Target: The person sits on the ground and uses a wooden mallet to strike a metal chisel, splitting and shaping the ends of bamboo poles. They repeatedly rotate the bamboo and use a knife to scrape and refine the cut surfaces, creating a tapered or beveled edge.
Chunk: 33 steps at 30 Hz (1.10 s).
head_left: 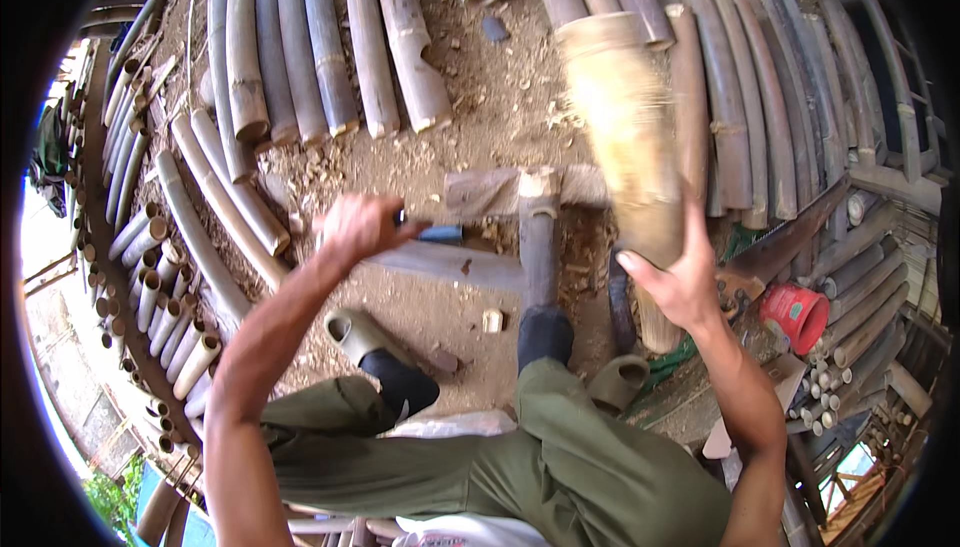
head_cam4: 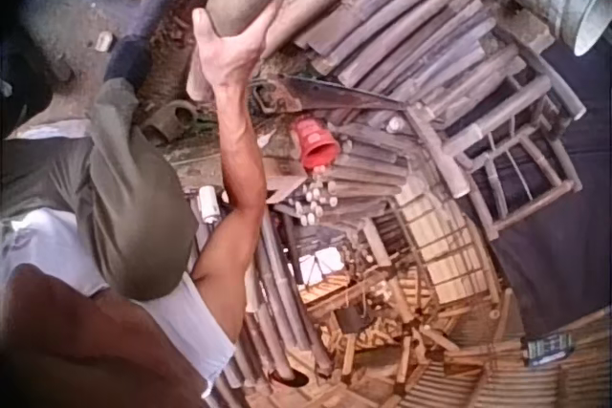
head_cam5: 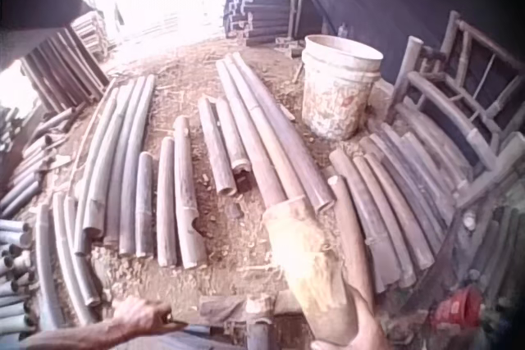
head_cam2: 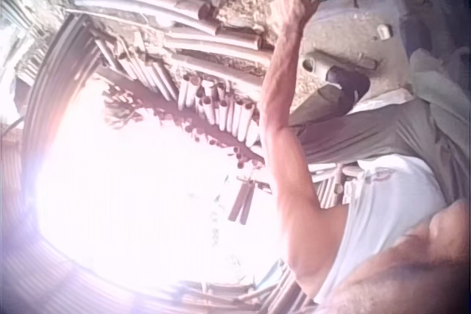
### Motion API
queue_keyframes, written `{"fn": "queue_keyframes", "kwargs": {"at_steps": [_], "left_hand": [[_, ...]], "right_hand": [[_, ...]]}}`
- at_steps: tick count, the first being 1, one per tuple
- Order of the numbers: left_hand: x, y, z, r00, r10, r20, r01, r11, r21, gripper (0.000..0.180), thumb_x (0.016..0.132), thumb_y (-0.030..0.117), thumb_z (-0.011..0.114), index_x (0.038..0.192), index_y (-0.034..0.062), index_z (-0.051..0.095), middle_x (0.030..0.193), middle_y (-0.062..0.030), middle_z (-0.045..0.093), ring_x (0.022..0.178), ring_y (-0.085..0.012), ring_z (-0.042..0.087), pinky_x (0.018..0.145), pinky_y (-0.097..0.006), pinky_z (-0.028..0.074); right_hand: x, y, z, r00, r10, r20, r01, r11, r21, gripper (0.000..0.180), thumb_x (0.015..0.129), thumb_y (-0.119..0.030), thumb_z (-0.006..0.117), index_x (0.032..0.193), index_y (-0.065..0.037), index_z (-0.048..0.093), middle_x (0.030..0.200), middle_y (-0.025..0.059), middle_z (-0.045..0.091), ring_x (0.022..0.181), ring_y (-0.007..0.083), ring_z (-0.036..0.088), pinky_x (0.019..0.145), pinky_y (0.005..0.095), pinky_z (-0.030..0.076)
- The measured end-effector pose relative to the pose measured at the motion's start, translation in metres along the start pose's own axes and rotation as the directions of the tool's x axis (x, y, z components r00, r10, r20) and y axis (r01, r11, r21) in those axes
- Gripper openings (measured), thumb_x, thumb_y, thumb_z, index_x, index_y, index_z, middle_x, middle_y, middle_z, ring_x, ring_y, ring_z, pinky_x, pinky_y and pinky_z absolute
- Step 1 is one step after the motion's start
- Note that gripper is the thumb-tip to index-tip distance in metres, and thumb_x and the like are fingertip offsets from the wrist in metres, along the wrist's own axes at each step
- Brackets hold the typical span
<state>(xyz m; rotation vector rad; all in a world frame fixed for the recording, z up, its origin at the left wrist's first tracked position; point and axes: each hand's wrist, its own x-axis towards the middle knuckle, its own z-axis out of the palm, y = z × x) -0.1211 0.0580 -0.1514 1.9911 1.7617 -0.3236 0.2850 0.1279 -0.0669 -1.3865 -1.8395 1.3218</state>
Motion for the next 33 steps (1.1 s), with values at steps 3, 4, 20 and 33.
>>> {"fn": "queue_keyframes", "kwargs": {"at_steps": [3, 4, 20, 33], "left_hand": [[-0.050, 0.017, 0.030, 0.866, 0.240, -0.439, -0.239, 0.969, 0.059, 0.046, 0.068, 0.038, 0.083, 0.105, 0.0161, 0.065, 0.082, -0.0033, 0.060, 0.075, -0.0214, 0.061, 0.068, -0.038, 0.048], [-0.061, 0.033, 0.016, 0.925, 0.155, -0.347, -0.149, 0.988, 0.043, 0.051, 0.062, 0.034, 0.084, 0.105, 0.0155, 0.064, 0.091, -0.0029, 0.058, 0.087, -0.0209, 0.058, 0.076, -0.038, 0.044], [-0.051, 0.040, 0.020, 1.000, -0.017, -0.012, 0.016, 0.996, -0.090, 0.034, 0.073, 0.029, 0.082, 0.094, 0.0090, 0.063, 0.092, -0.0075, 0.057, 0.091, -0.0286, 0.060, 0.080, -0.043, 0.048], [-0.031, 0.031, 0.026, 0.996, -0.031, -0.084, 0.030, 0.999, -0.011, 0.034, 0.073, 0.028, 0.082, 0.093, 0.0081, 0.063, 0.092, -0.0094, 0.059, 0.092, -0.0296, 0.062, 0.079, -0.044, 0.049]], "right_hand": [[-0.003, 0.006, -0.030, 0.993, -0.077, -0.091, 0.077, 0.997, -0.008, 0.092, 0.078, -0.023, 0.077, 0.148, 0.004, 0.025, 0.133, 0.0180, 0.051, 0.122, 0.0270, 0.052, 0.105, 0.0386, 0.043], [0.000, 0.000, -0.034, 0.995, -0.051, -0.086, 0.050, 0.999, -0.017, 0.092, 0.077, -0.022, 0.077, 0.149, 0.004, 0.025, 0.135, 0.0189, 0.050, 0.124, 0.0274, 0.052, 0.107, 0.0388, 0.042], [-0.008, 0.020, 0.003, 0.517, -0.512, 0.685, 0.812, 0.548, -0.203, 0.073, 0.073, -0.030, 0.078, 0.138, -0.011, 0.049, 0.098, 0.0086, 0.058, 0.077, 0.0220, 0.062, 0.066, 0.0354, 0.056], [0.031, 0.048, -0.006, 0.576, -0.443, 0.687, 0.808, 0.180, -0.561, 0.044, 0.085, -0.015, 0.063, 0.129, -0.014, 0.056, 0.099, 0.0081, 0.059, 0.071, 0.0199, 0.060, 0.059, 0.0319, 0.053]]}}
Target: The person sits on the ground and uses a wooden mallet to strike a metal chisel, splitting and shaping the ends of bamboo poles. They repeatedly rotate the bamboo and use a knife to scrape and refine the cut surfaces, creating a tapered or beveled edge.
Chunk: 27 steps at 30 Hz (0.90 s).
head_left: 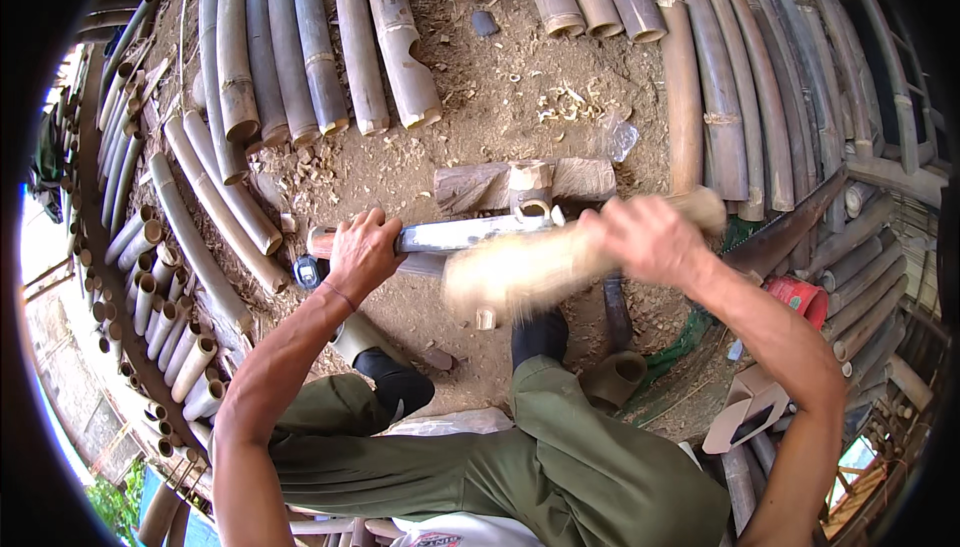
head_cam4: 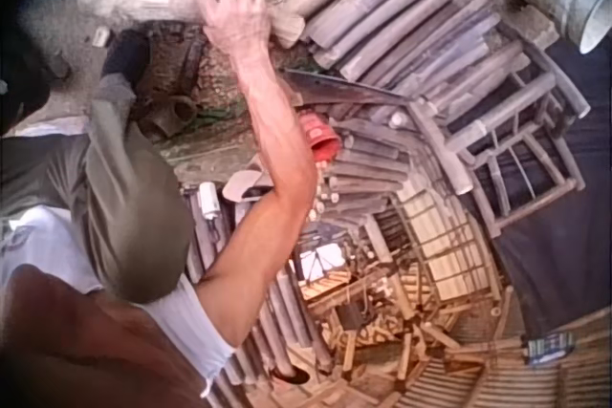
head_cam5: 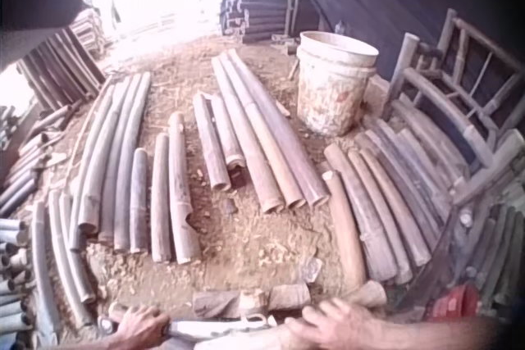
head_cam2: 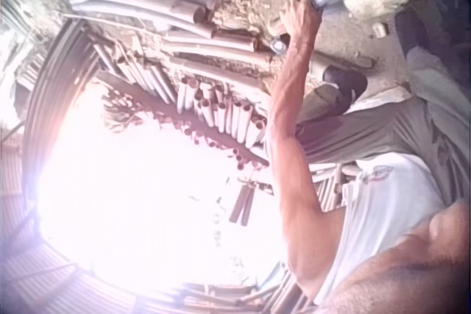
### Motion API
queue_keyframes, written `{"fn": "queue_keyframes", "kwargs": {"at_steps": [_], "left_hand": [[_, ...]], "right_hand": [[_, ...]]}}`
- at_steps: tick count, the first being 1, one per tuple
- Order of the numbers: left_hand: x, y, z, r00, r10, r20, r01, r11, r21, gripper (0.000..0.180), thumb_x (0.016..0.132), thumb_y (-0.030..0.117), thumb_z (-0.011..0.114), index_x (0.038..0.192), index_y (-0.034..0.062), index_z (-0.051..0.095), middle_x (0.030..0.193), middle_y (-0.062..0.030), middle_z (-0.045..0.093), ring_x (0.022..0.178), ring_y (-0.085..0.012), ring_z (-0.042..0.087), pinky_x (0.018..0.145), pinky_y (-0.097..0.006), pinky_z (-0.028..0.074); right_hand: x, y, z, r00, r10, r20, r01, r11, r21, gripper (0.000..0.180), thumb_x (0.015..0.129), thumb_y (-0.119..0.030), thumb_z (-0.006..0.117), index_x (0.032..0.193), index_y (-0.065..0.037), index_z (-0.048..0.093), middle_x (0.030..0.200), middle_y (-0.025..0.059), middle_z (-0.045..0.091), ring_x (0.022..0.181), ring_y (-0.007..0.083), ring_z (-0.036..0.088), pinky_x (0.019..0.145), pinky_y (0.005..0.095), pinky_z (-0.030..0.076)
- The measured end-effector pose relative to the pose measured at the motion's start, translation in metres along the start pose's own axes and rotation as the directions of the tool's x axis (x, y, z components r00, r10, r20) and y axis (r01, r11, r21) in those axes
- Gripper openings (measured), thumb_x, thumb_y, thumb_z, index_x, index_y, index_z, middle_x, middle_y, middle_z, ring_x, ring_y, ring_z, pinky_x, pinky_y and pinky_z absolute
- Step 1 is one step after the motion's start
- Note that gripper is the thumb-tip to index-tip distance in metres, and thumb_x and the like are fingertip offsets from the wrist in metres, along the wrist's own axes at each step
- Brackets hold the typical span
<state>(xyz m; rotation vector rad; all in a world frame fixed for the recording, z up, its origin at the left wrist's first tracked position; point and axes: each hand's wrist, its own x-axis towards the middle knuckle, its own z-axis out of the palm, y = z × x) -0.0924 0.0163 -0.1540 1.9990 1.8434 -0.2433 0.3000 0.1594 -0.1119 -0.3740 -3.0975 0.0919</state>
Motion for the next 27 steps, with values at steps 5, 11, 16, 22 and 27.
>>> {"fn": "queue_keyframes", "kwargs": {"at_steps": [5, 11, 16, 22, 27], "left_hand": [[0.014, -0.022, -0.020, 0.954, -0.053, 0.295, 0.259, 0.644, -0.720, 0.056, 0.091, 0.057, 0.063, 0.082, 0.0015, 0.065, 0.067, -0.0106, 0.065, 0.052, -0.0169, 0.061, 0.046, -0.033, 0.048], [0.100, -0.072, -0.058, 0.695, -0.646, -0.317, 0.449, 0.733, -0.511, 0.060, 0.096, 0.057, 0.051, 0.095, -0.0024, 0.060, 0.088, -0.0280, 0.065, 0.091, -0.0477, 0.062, 0.082, -0.051, 0.049], [0.113, -0.097, -0.041, 0.691, -0.595, -0.411, 0.476, 0.802, -0.361, 0.053, 0.092, 0.049, 0.061, 0.107, -0.0013, 0.057, 0.109, -0.0249, 0.060, 0.103, -0.0392, 0.058, 0.088, -0.046, 0.045], [0.113, -0.090, -0.035, 0.688, -0.524, -0.503, 0.478, 0.848, -0.229, 0.054, 0.088, 0.036, 0.071, 0.123, -0.0005, 0.052, 0.119, -0.0227, 0.052, 0.112, -0.0397, 0.050, 0.095, -0.049, 0.043], [0.043, 0.049, -0.036, 0.980, -0.192, -0.055, 0.117, 0.773, -0.624, 0.044, 0.088, 0.031, 0.071, 0.116, -0.0008, 0.060, 0.113, -0.0189, 0.065, 0.104, -0.0329, 0.064, 0.092, -0.046, 0.051]], "right_hand": [[-0.062, -0.053, -0.018, 0.956, 0.287, 0.055, -0.285, 0.876, 0.389, 0.083, 0.065, -0.032, 0.084, 0.135, -0.003, 0.050, 0.111, 0.0206, 0.062, 0.091, 0.0355, 0.066, 0.079, 0.0430, 0.056], [-0.134, -0.244, 0.059, 0.416, 0.856, 0.306, -0.751, 0.133, 0.647, 0.091, 0.068, -0.039, 0.086, 0.135, 0.005, 0.044, 0.120, 0.0254, 0.056, 0.108, 0.0438, 0.058, 0.093, 0.0460, 0.049], [-0.126, -0.235, 0.094, 0.457, 0.873, 0.169, -0.780, 0.301, 0.549, 0.056, 0.081, -0.025, 0.074, 0.124, 0.001, 0.050, 0.116, 0.0205, 0.051, 0.114, 0.0407, 0.048, 0.097, 0.0465, 0.039], [-0.090, -0.155, 0.105, 0.275, 0.888, 0.370, -0.880, 0.077, 0.469, 0.061, 0.077, -0.015, 0.077, 0.129, -0.002, 0.046, 0.116, 0.0216, 0.053, 0.112, 0.0416, 0.051, 0.096, 0.0492, 0.043], [-0.112, -0.117, 0.014, 0.348, 0.798, 0.492, -0.732, -0.097, 0.675, 0.062, 0.074, -0.010, 0.070, 0.130, 0.000, 0.044, 0.106, 0.0216, 0.058, 0.101, 0.0367, 0.061, 0.088, 0.0418, 0.048]]}}
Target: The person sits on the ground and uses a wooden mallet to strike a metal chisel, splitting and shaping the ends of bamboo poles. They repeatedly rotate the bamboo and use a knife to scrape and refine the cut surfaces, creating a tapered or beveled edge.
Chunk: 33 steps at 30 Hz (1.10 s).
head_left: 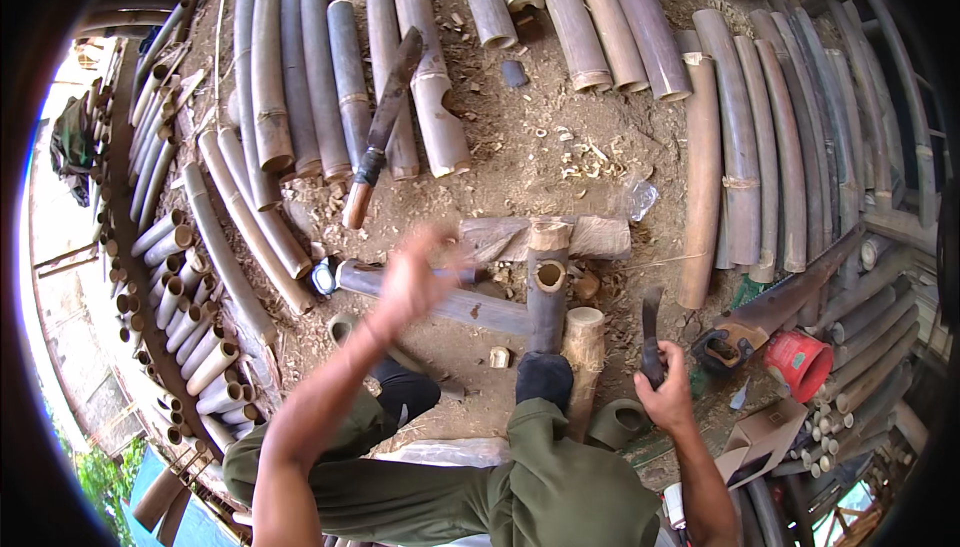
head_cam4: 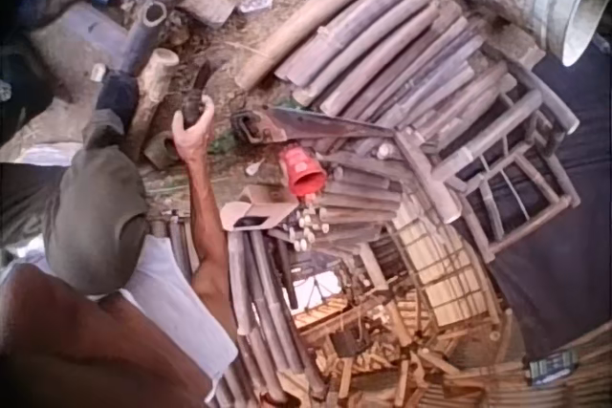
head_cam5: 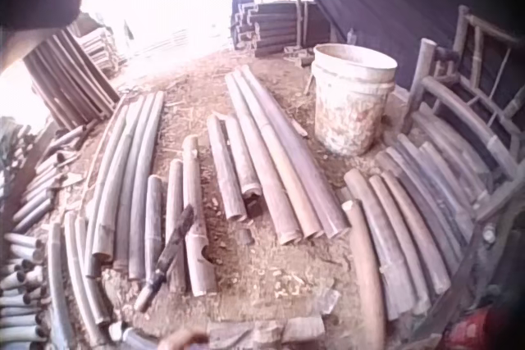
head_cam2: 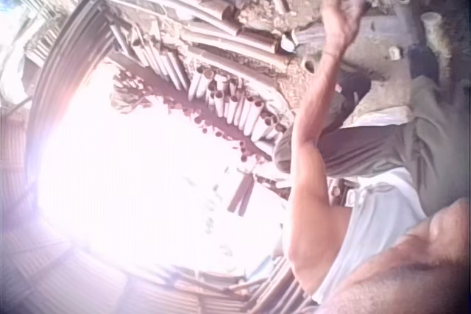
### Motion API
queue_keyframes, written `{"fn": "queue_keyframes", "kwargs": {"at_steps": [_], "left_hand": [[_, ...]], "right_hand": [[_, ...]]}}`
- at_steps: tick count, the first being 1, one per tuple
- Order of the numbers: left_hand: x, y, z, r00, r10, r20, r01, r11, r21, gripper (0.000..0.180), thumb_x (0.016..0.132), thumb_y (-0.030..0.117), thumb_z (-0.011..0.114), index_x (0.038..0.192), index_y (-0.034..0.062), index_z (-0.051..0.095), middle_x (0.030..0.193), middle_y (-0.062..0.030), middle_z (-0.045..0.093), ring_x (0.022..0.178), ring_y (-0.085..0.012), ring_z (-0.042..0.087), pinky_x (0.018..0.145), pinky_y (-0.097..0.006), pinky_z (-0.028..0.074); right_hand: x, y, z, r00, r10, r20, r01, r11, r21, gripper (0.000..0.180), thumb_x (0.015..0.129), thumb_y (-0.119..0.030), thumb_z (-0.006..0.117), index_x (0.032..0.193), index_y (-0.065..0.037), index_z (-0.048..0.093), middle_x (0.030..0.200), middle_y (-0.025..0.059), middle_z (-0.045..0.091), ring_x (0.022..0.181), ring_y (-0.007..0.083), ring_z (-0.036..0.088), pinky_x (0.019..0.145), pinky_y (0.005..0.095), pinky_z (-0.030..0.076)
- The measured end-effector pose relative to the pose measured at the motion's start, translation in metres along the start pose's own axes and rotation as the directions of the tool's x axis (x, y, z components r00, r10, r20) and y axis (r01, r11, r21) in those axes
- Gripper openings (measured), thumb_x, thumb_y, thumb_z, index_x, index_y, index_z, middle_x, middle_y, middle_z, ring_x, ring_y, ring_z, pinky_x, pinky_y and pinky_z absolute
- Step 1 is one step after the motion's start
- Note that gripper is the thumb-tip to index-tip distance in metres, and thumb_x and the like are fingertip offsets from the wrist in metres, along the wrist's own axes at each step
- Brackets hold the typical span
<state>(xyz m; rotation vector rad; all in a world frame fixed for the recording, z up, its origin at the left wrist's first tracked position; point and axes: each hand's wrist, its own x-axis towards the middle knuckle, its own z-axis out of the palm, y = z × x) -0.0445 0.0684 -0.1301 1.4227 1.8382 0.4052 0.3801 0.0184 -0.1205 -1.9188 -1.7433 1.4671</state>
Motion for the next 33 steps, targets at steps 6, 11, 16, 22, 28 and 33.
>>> {"fn": "queue_keyframes", "kwargs": {"at_steps": [6, 11, 16, 22, 28, 33], "left_hand": [[-0.096, 0.094, 0.130, 0.752, 0.291, 0.592, 0.577, 0.144, -0.804, 0.086, 0.087, 0.066, 0.061, 0.142, 0.0024, 0.041, 0.116, -0.0115, 0.054, 0.111, -0.0180, 0.052, 0.100, -0.040, 0.044], [-0.049, 0.128, 0.181, 0.745, -0.010, 0.667, 0.493, -0.666, -0.560, 0.061, 0.100, 0.058, 0.043, 0.140, 0.0113, 0.047, 0.094, -0.0001, 0.054, 0.082, -0.0148, 0.048, 0.080, -0.033, 0.043], [-0.036, 0.126, 0.173, 0.769, -0.085, 0.634, 0.428, -0.668, -0.608, 0.054, 0.103, 0.046, 0.046, 0.145, 0.0118, 0.045, 0.085, -0.0009, 0.055, 0.073, -0.0117, 0.047, 0.069, -0.030, 0.041], [-0.035, 0.086, 0.115, 0.579, -0.460, 0.674, 0.811, 0.233, -0.537, 0.044, 0.098, 0.037, 0.056, 0.096, -0.0035, 0.072, 0.067, -0.0127, 0.065, 0.058, -0.0203, 0.061, 0.056, -0.038, 0.049], [-0.008, 0.051, 0.095, 0.858, -0.072, 0.509, 0.158, 0.979, -0.127, 0.029, 0.089, 0.024, 0.053, 0.076, -0.0014, 0.061, 0.072, -0.0289, 0.062, 0.069, -0.0491, 0.062, 0.061, -0.056, 0.049], [-0.005, 0.092, 0.132, 0.886, -0.250, 0.390, 0.412, 0.811, -0.416, 0.036, 0.092, 0.024, 0.050, 0.080, -0.0059, 0.065, 0.066, -0.0302, 0.061, 0.069, -0.0439, 0.066, 0.065, -0.049, 0.052]], "right_hand": [[0.077, -0.143, -0.048, 0.804, -0.252, 0.539, 0.512, 0.755, -0.410, 0.059, 0.073, -0.015, 0.070, 0.127, -0.004, 0.046, 0.090, 0.0205, 0.066, 0.078, 0.0402, 0.067, 0.069, 0.0475, 0.055], [0.119, -0.152, -0.012, 0.649, -0.246, 0.720, 0.759, 0.286, -0.586, 0.033, 0.081, -0.024, 0.067, 0.108, -0.007, 0.060, 0.076, 0.0079, 0.067, 0.069, 0.0245, 0.070, 0.058, 0.0368, 0.055], [0.138, -0.156, -0.005, 0.578, -0.108, 0.809, 0.778, 0.371, -0.507, 0.032, 0.082, -0.024, 0.066, 0.106, -0.004, 0.060, 0.077, 0.0114, 0.070, 0.069, 0.0250, 0.071, 0.057, 0.0376, 0.054], [0.080, -0.113, 0.051, 0.843, -0.040, 0.537, 0.242, 0.919, -0.312, 0.047, 0.082, -0.029, 0.071, 0.120, -0.006, 0.056, 0.080, 0.0200, 0.069, 0.072, 0.0366, 0.070, 0.060, 0.0471, 0.056], [0.039, -0.112, 0.120, 0.979, 0.081, 0.185, -0.090, 0.995, 0.039, 0.051, 0.079, -0.017, 0.073, 0.126, -0.006, 0.056, 0.094, 0.0237, 0.067, 0.088, 0.0440, 0.066, 0.073, 0.0478, 0.054], [0.081, -0.106, 0.053, 0.943, -0.014, 0.333, 0.114, 0.953, -0.282, 0.044, 0.080, -0.019, 0.070, 0.120, -0.008, 0.057, 0.086, 0.0204, 0.069, 0.078, 0.0394, 0.068, 0.067, 0.0473, 0.055]]}}
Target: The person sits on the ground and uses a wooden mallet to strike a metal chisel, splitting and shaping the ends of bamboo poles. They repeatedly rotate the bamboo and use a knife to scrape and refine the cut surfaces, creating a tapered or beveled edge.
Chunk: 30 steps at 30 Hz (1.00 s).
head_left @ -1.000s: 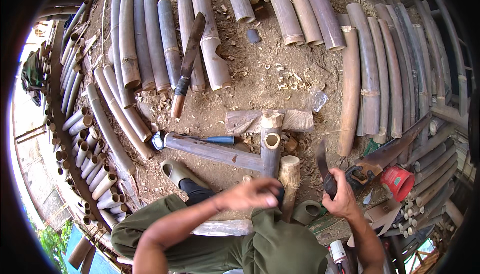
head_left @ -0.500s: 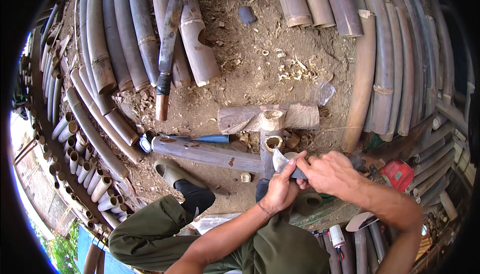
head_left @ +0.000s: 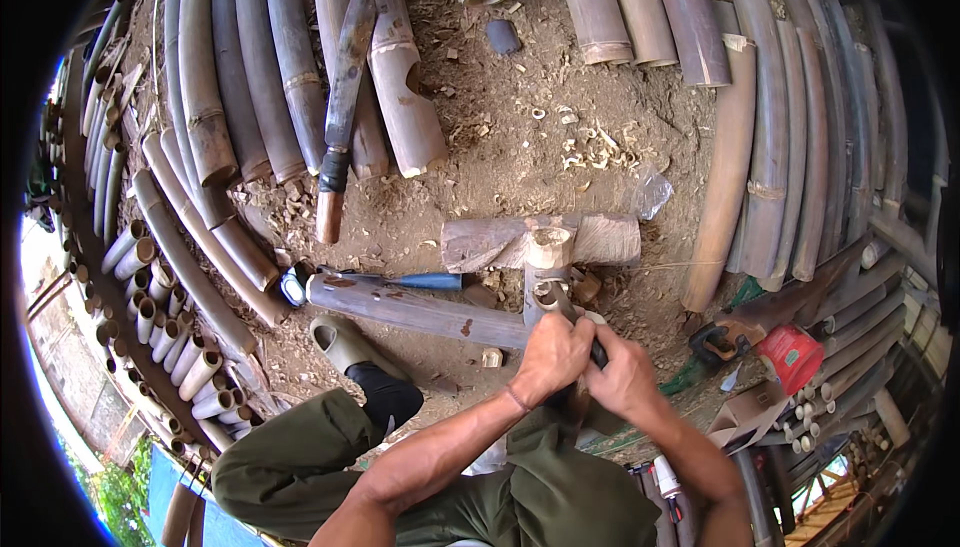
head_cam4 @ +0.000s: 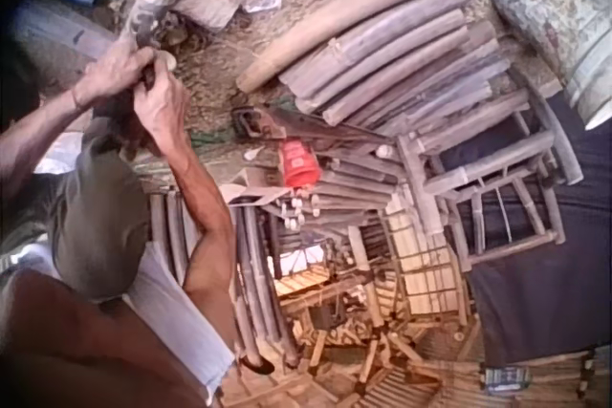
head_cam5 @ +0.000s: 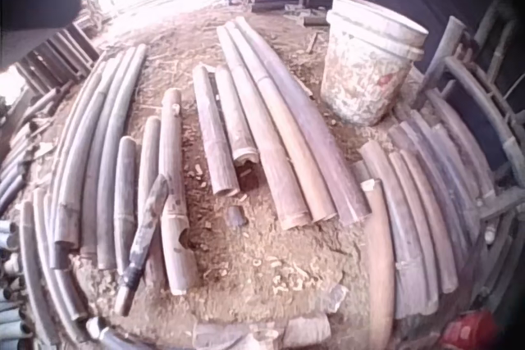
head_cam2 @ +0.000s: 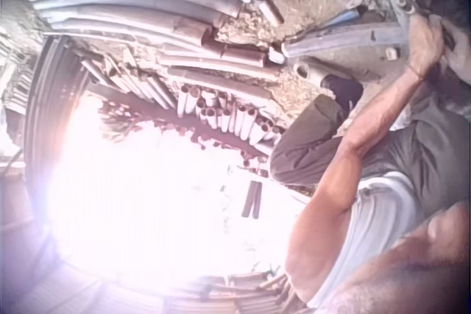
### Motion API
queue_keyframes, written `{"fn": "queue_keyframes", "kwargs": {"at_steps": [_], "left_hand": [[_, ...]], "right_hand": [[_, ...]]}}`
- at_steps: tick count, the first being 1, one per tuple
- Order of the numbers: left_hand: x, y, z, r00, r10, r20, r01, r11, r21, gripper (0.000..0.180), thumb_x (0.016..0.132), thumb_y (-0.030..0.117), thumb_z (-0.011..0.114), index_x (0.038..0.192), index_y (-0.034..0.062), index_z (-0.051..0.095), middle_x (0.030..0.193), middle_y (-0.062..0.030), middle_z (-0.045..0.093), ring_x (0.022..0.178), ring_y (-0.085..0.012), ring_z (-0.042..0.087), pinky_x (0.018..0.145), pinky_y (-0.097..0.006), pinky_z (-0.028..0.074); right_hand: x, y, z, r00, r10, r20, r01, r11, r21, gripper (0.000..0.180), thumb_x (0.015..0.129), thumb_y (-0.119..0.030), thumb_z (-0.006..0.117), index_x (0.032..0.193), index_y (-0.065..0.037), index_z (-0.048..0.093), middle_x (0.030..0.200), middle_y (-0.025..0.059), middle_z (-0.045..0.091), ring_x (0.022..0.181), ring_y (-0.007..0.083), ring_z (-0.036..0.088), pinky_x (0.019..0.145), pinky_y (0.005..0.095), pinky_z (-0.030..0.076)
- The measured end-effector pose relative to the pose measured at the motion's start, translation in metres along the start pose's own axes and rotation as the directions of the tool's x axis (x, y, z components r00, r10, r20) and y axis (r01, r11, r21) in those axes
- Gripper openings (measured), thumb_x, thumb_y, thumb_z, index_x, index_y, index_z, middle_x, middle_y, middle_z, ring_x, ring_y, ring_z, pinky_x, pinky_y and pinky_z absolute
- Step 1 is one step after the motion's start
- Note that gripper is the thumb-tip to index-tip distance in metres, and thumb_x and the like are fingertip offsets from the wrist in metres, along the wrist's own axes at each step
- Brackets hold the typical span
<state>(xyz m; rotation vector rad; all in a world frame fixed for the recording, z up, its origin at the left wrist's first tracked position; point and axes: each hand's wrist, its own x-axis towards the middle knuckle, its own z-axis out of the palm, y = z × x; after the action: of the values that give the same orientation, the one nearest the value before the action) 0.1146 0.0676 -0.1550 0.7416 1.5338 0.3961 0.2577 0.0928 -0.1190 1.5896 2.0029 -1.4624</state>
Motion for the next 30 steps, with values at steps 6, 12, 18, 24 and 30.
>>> {"fn": "queue_keyframes", "kwargs": {"at_steps": [6, 12, 18, 24, 30], "left_hand": [[-0.009, 0.014, 0.001, 0.950, -0.268, 0.162, 0.269, 0.432, -0.861, 0.036, 0.099, 0.027, 0.051, 0.114, -0.0014, 0.066, 0.075, -0.0017, 0.064, 0.061, -0.0105, 0.054, 0.056, -0.028, 0.044], [-0.001, 0.003, -0.003, 0.971, -0.050, 0.235, 0.222, -0.188, -0.957, 0.037, 0.102, 0.032, 0.041, 0.118, 0.0026, 0.057, 0.111, -0.0086, 0.059, 0.103, -0.0206, 0.053, 0.093, -0.038, 0.040], [-0.002, 0.027, -0.016, 0.990, -0.091, 0.112, 0.120, 0.948, -0.296, 0.034, 0.097, 0.025, 0.050, 0.100, -0.0040, 0.067, 0.066, -0.0018, 0.059, 0.059, -0.0091, 0.052, 0.055, -0.026, 0.043], [-0.011, -0.003, -0.006, 0.979, -0.082, 0.185, 0.190, 0.060, -0.980, 0.036, 0.100, 0.023, 0.048, 0.123, -0.0028, 0.058, 0.093, -0.0099, 0.068, 0.078, -0.0172, 0.061, 0.073, -0.034, 0.048], [-0.020, -0.001, -0.017, 0.933, 0.019, 0.360, 0.356, 0.108, -0.928, 0.049, 0.099, 0.045, 0.047, 0.127, 0.0057, 0.054, 0.121, -0.0086, 0.060, 0.112, -0.0194, 0.056, 0.097, -0.035, 0.044]], "right_hand": [[0.047, -0.055, -0.076, 0.902, -0.078, 0.425, 0.312, 0.797, -0.516, 0.026, 0.080, -0.014, 0.066, 0.103, 0.000, 0.063, 0.080, 0.0151, 0.071, 0.070, 0.0283, 0.071, 0.061, 0.0419, 0.057], [0.111, -0.112, -0.078, 0.735, -0.255, 0.628, 0.661, 0.475, -0.581, 0.015, 0.077, -0.020, 0.068, 0.065, -0.011, 0.072, 0.080, 0.0086, 0.074, 0.071, 0.0200, 0.073, 0.059, 0.0340, 0.056], [0.019, -0.041, -0.053, 0.981, -0.010, 0.192, 0.034, 0.992, -0.121, 0.030, 0.087, -0.024, 0.065, 0.108, -0.004, 0.057, 0.077, 0.0226, 0.069, 0.072, 0.0383, 0.070, 0.064, 0.0495, 0.055], [0.062, -0.090, -0.070, 0.866, -0.147, 0.477, 0.429, 0.707, -0.562, 0.017, 0.081, -0.016, 0.068, 0.092, -0.002, 0.067, 0.076, 0.0173, 0.071, 0.069, 0.0260, 0.072, 0.060, 0.0392, 0.057], [0.101, -0.103, -0.080, 0.732, -0.104, 0.673, 0.583, 0.606, -0.541, 0.018, 0.083, -0.022, 0.065, 0.093, -0.007, 0.069, 0.073, 0.0150, 0.070, 0.069, 0.0294, 0.071, 0.061, 0.0396, 0.056]]}}
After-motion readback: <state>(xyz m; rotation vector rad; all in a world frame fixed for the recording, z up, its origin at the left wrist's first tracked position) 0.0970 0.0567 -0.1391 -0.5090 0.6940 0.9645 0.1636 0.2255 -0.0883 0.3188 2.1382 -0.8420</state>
